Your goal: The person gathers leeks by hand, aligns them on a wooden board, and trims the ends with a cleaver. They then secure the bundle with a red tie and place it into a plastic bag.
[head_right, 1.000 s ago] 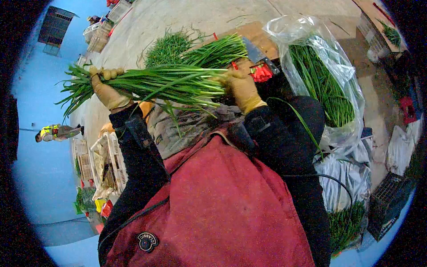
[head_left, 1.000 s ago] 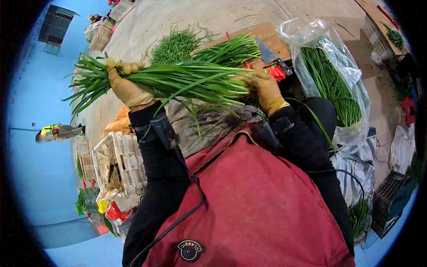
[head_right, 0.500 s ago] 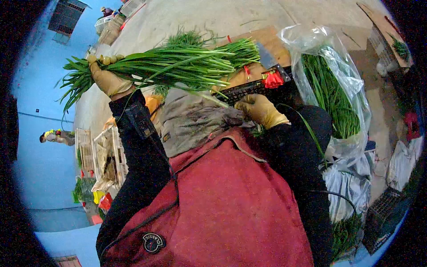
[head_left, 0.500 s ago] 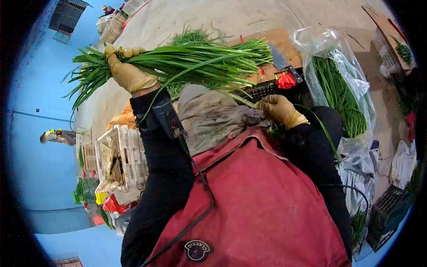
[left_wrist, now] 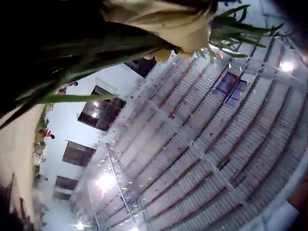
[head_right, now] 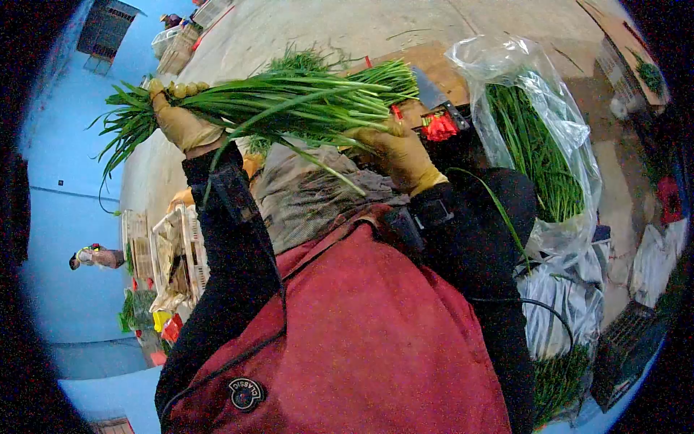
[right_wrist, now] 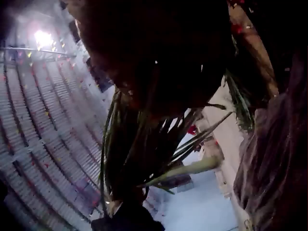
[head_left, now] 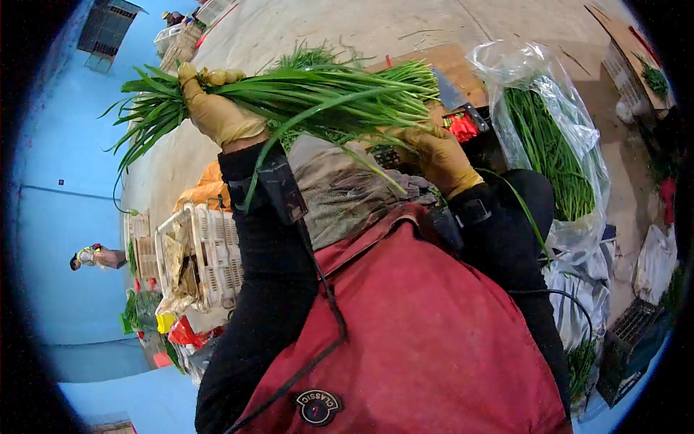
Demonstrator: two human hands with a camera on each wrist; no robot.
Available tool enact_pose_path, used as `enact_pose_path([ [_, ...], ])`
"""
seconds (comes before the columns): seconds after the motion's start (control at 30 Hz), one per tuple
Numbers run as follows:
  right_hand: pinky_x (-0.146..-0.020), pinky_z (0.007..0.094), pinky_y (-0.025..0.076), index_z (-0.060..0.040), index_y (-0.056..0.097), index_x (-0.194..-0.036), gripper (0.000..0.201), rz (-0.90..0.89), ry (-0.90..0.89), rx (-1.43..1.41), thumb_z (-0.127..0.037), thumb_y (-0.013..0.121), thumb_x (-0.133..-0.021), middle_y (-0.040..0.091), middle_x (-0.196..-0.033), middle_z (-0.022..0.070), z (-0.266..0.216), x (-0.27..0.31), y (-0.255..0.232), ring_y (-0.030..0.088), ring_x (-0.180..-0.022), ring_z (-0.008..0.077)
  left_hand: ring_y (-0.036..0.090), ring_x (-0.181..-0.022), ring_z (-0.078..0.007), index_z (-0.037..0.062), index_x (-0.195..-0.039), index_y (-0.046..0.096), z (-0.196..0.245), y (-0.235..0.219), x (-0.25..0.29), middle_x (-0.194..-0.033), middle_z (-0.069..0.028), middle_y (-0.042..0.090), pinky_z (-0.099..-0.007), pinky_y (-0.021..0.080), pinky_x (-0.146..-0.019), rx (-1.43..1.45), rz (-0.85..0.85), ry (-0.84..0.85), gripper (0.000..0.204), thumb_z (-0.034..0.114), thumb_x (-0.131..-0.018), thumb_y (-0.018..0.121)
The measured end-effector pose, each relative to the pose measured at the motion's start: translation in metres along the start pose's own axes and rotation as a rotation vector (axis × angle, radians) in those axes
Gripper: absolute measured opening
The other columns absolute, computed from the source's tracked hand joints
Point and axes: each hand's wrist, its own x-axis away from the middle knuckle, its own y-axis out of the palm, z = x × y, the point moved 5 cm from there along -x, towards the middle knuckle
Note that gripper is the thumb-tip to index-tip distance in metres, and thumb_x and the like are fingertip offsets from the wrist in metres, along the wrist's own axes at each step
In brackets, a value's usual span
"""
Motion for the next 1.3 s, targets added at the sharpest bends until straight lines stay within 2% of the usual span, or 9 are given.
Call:
enact_pose_path([
  [0.23, -0.053, 0.0232, 0.045, -0.0019, 0.067, -0.088, 0.019, 0.246, 0.176, 0.532, -0.021, 0.064, -0.087, 0.067, -0.078, 0.0033, 0.025, 0.005, -0.08, 0.055, -0.057, 0.0099, 0.042, -0.044, -0.0131, 0.0149, -0.069, 0.045, 0.003, -0.005, -0.006, -0.055, 0.0025, 0.046, -0.0295, 0.042, -0.046, 0.024, 0.058, 0.021, 0.031, 0.033, -0.089, 0.061],
  [0.4, -0.065, 0.023, 0.047, 0.0001, 0.064, -0.108, 0.033, -0.019, 0.07, 0.061, -0.025, 0.065, -0.087, 0.068, -0.09, 0.0029, 0.024, 0.011, -0.059, 0.059, -0.072, 0.0106, 0.042, -0.044, -0.0126, 0.0149, -0.069, 0.045, 0.002, -0.009, -0.007, -0.055, 0.0026, 0.046, -0.0291, 0.041, -0.046, 0.055, 0.061, 0.007, 0.031, 0.033, -0.089, 0.06],
  [0.67, -0.071, 0.0273, 0.051, -0.0011, 0.058, -0.113, 0.026, 0.13, -0.007, -0.047, -0.009, 0.059, -0.088, 0.065, -0.106, 0.0089, 0.025, -0.008, -0.009, 0.063, -0.087, 0.0164, 0.042, -0.045, -0.0136, 0.0146, -0.069, 0.044, 0.001, -0.008, 0.0, -0.055, 0.0024, 0.046, -0.0314, 0.042, -0.047, 0.017, 0.031, 0.022, 0.032, 0.033, -0.088, 0.062],
  [0.77, -0.07, 0.0266, 0.051, -0.0011, 0.061, -0.105, 0.019, 0.17, 0.05, 0.214, -0.007, 0.056, -0.088, 0.067, -0.098, 0.0064, 0.034, -0.011, -0.034, 0.063, -0.081, 0.014, 0.042, -0.045, -0.0131, 0.0147, -0.069, 0.044, 0.001, -0.007, 0.001, -0.055, 0.0024, 0.046, -0.0304, 0.041, -0.047, 0.033, 0.051, 0.013, 0.032, 0.033, -0.087, 0.062],
  [0.8, -0.059, 0.0263, 0.047, 0.0002, 0.064, -0.094, 0.015, 0.247, -0.035, 0.288, -0.012, 0.058, -0.088, 0.066, -0.084, 0.0041, 0.046, -0.015, -0.049, 0.058, -0.067, 0.0121, 0.042, -0.045, -0.0129, 0.0147, -0.069, 0.044, 0.002, -0.008, 0.001, -0.055, 0.0025, 0.046, -0.03, 0.041, -0.047, 0.035, 0.052, 0.021, 0.032, 0.033, -0.087, 0.063],
  [1.07, -0.069, 0.0299, 0.05, -0.0042, 0.068, -0.086, 0.013, 0.23, 0.261, 1.235, -0.006, 0.057, -0.079, 0.068, -0.078, 0.0074, 0.054, 0.021, -0.131, 0.063, -0.073, 0.0162, 0.044, -0.048, -0.0116, 0.011, -0.077, 0.049, 0.002, -0.011, -0.013, -0.06, 0.0012, 0.048, -0.0278, 0.043, -0.048, 0.055, 0.085, 0.116, 0.026, 0.029, -0.087, 0.065],
  [1.17, -0.071, 0.0291, 0.05, -0.0028, 0.069, -0.09, 0.013, -0.042, 0.112, 0.623, -0.008, 0.059, -0.083, 0.069, -0.083, 0.0071, 0.039, 0.028, -0.083, 0.063, -0.076, 0.0166, 0.045, -0.049, -0.0118, 0.0101, -0.077, 0.049, 0.0, -0.006, -0.011, -0.06, 0.0008, 0.047, -0.0272, 0.043, -0.048, 0.084, 0.046, 0.114, 0.027, 0.03, -0.088, 0.065],
  [1.2, -0.073, 0.0274, 0.051, -0.0016, 0.068, -0.095, 0.016, -0.089, 0.44, 0.667, -0.014, 0.061, -0.088, 0.069, -0.088, 0.0072, 0.022, 0.037, -0.044, 0.064, -0.078, 0.0169, 0.045, -0.049, -0.0118, 0.0098, -0.077, 0.049, -0.001, -0.004, -0.008, -0.06, 0.0007, 0.047, -0.0271, 0.043, -0.049, 0.1, 0.032, 0.103, 0.027, 0.03, -0.088, 0.064],
  [1.3, -0.086, 0.0276, 0.047, -0.0052, 0.055, -0.126, 0.04, -0.449, 0.304, 0.487, -0.027, 0.057, -0.092, 0.063, -0.114, 0.0084, 0.032, 0.031, -0.004, 0.06, -0.099, 0.0162, 0.045, -0.05, -0.0114, 0.0093, -0.077, 0.049, 0.003, 0.005, 0.01, -0.06, 0.0002, 0.047, -0.0268, 0.042, -0.049, 0.095, -0.006, 0.129, 0.028, 0.031, -0.089, 0.063],
])
